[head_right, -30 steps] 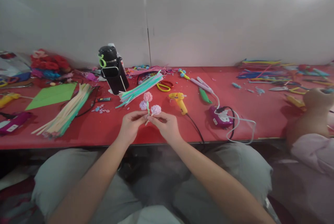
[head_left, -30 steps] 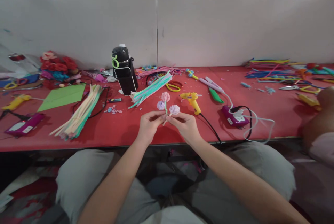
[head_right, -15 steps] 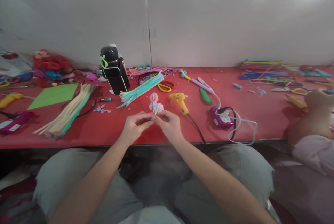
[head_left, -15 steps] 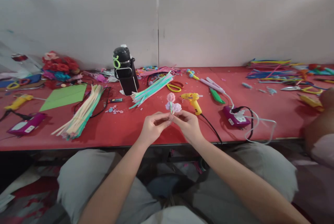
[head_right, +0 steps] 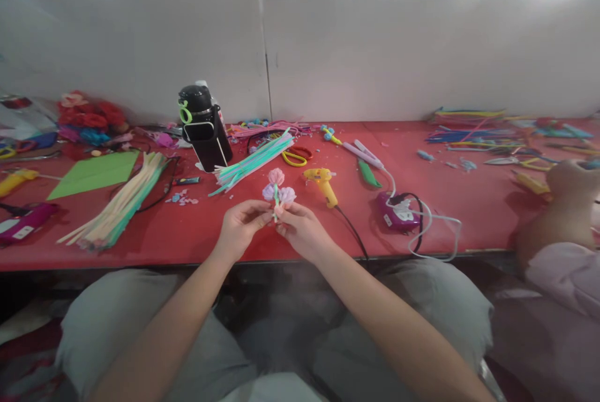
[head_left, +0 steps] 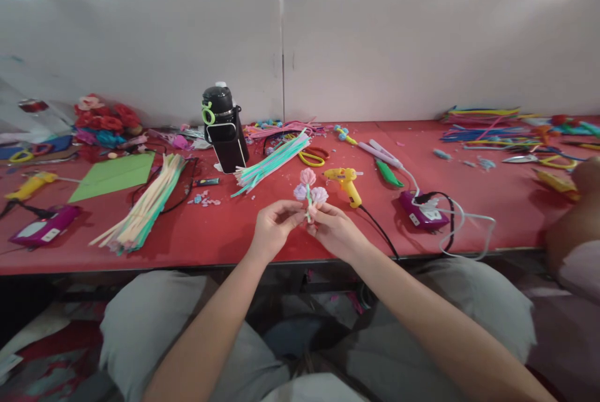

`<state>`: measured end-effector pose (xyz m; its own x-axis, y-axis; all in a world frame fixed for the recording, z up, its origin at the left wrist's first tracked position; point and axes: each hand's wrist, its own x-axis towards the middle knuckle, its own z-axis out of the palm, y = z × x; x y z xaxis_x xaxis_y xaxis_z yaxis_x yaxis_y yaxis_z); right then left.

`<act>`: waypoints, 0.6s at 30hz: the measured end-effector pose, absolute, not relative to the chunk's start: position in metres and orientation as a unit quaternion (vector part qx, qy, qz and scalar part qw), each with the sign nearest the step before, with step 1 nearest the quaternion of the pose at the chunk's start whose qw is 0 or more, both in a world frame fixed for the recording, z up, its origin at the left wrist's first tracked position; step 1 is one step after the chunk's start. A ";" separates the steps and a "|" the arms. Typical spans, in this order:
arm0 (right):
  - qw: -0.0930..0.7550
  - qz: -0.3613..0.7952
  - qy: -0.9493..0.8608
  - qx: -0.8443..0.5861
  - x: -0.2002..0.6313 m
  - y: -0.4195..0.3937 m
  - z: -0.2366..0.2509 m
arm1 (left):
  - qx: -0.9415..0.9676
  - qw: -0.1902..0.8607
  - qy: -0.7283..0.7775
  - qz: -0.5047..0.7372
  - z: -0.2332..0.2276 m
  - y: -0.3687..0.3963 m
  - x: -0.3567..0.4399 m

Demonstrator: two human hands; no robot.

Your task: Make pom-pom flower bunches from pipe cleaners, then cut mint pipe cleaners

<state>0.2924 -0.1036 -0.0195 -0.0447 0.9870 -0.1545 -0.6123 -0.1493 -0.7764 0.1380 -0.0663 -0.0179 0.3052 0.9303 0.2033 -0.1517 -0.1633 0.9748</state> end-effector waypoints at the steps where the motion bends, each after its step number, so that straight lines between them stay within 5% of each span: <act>1: 0.596 0.672 -0.260 -0.355 0.292 -0.104 -0.019 | 0.597 0.522 0.347 0.500 -0.018 -0.067 0.139; 6: 0.617 0.631 -0.291 -0.371 0.289 -0.106 -0.018 | 0.671 0.359 0.377 0.528 -0.014 -0.073 0.140; 14: 0.626 0.602 -0.326 -0.373 0.285 -0.108 -0.019 | 0.529 0.591 0.374 0.480 -0.017 -0.064 0.137; 18: 0.589 0.622 -0.335 -0.392 0.295 -0.106 -0.015 | 0.661 0.344 0.406 0.529 0.000 -0.059 0.115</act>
